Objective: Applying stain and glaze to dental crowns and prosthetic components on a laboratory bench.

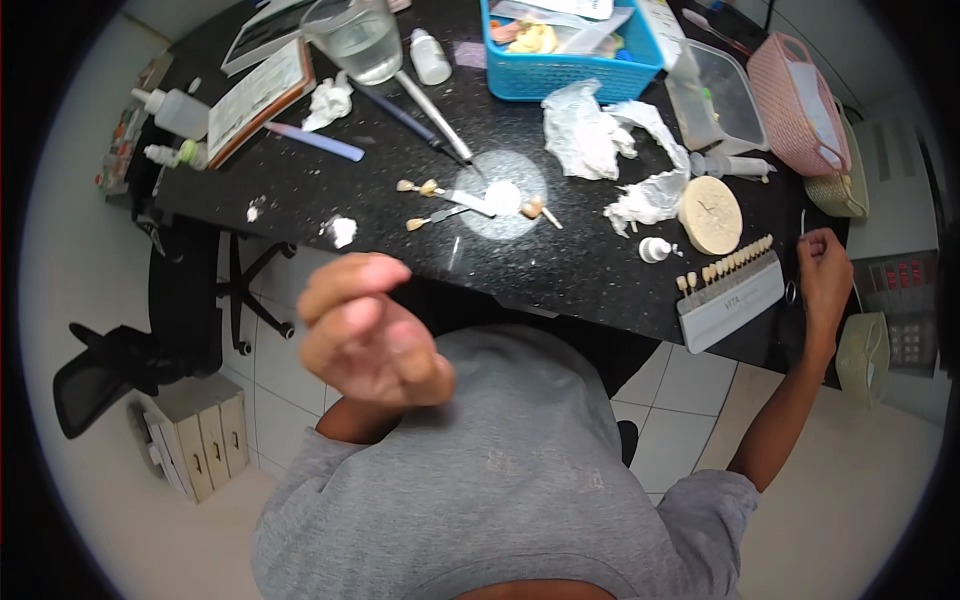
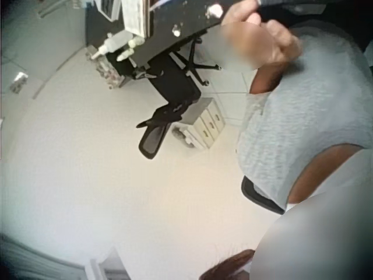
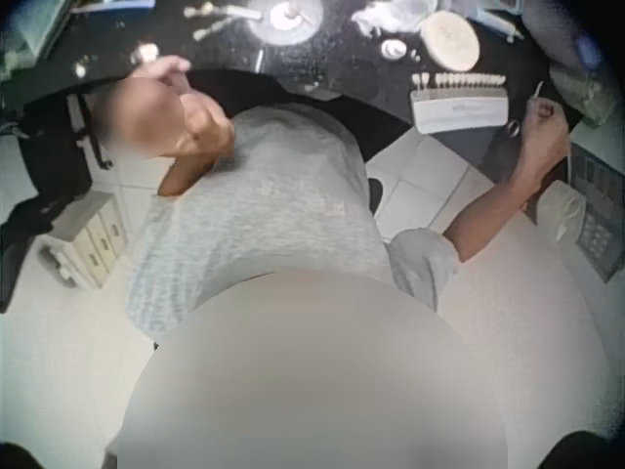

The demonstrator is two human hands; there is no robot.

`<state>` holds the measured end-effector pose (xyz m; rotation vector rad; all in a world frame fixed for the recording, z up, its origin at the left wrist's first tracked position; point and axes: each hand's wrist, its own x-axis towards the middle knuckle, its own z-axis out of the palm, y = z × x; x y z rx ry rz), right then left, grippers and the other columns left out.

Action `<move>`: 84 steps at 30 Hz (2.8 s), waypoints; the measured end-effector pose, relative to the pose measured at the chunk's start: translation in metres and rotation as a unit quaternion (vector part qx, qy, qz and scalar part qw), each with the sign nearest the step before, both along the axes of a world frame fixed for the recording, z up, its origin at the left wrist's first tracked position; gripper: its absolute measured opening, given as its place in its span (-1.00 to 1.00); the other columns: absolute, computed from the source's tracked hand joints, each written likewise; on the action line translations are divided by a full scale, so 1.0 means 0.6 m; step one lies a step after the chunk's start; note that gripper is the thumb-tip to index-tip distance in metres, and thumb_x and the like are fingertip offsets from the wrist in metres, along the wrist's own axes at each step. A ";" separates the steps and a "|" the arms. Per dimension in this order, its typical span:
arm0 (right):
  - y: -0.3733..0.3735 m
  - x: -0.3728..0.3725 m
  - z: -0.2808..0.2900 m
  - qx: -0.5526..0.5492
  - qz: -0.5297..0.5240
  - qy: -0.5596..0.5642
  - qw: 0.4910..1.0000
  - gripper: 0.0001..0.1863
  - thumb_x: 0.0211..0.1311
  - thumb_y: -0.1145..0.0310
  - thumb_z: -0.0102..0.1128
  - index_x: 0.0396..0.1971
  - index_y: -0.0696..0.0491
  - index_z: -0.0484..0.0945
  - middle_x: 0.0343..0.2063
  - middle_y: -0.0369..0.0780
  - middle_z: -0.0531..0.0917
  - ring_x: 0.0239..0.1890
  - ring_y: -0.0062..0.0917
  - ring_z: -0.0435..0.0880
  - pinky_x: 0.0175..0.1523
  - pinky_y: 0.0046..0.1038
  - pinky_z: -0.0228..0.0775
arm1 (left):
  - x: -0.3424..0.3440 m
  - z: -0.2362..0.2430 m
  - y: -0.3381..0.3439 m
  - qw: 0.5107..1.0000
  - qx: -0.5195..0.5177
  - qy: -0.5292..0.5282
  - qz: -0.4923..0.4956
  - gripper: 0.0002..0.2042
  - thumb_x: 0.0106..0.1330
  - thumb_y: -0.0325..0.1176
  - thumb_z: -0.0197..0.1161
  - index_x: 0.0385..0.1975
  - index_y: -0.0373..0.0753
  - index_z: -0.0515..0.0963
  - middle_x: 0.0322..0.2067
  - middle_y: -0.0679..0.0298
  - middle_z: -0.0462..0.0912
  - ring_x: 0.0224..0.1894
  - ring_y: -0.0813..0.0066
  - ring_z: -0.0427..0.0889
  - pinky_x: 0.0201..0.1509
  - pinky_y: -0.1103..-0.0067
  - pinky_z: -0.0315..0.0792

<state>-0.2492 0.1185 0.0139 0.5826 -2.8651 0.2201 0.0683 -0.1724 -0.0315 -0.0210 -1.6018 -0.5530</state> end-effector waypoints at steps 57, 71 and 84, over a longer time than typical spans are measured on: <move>-0.117 0.311 -0.024 -0.356 0.514 -0.597 0.503 -0.68 -0.01 0.21 0.45 -0.52 0.13 0.53 -0.66 -0.34 0.51 -0.73 -0.71 0.37 -0.60 -0.63 0.18 | -0.055 0.096 0.045 0.829 0.218 -0.218 -0.466 -0.75 0.23 -0.24 0.27 -0.53 -0.31 0.65 -0.54 0.15 0.71 -0.38 0.26 0.74 -0.22 0.39 0.62; -0.030 0.264 -0.035 -0.625 0.446 -0.280 0.577 -0.37 -0.15 -0.26 0.38 -0.51 0.09 0.53 -0.65 -0.26 0.59 -0.69 -0.56 0.50 -0.61 -0.58 0.17 | -0.084 0.157 -0.054 0.863 -0.007 -0.481 -0.155 -0.69 0.04 -0.38 0.41 -0.21 -0.31 0.61 -0.36 0.18 0.67 -0.31 0.44 0.67 -0.21 0.57 0.53; 0.008 0.217 -0.074 -0.645 0.393 -0.120 0.644 -0.26 0.08 -0.26 0.15 -0.15 0.21 0.33 -0.55 -0.22 0.47 -0.75 -0.65 0.34 -0.68 -0.68 0.09 | -0.114 0.140 -0.063 0.783 -0.086 -0.590 -0.177 -0.81 0.06 -0.52 0.34 -0.30 -0.30 0.63 -0.39 0.20 0.57 -0.33 0.31 0.62 -0.26 0.47 0.53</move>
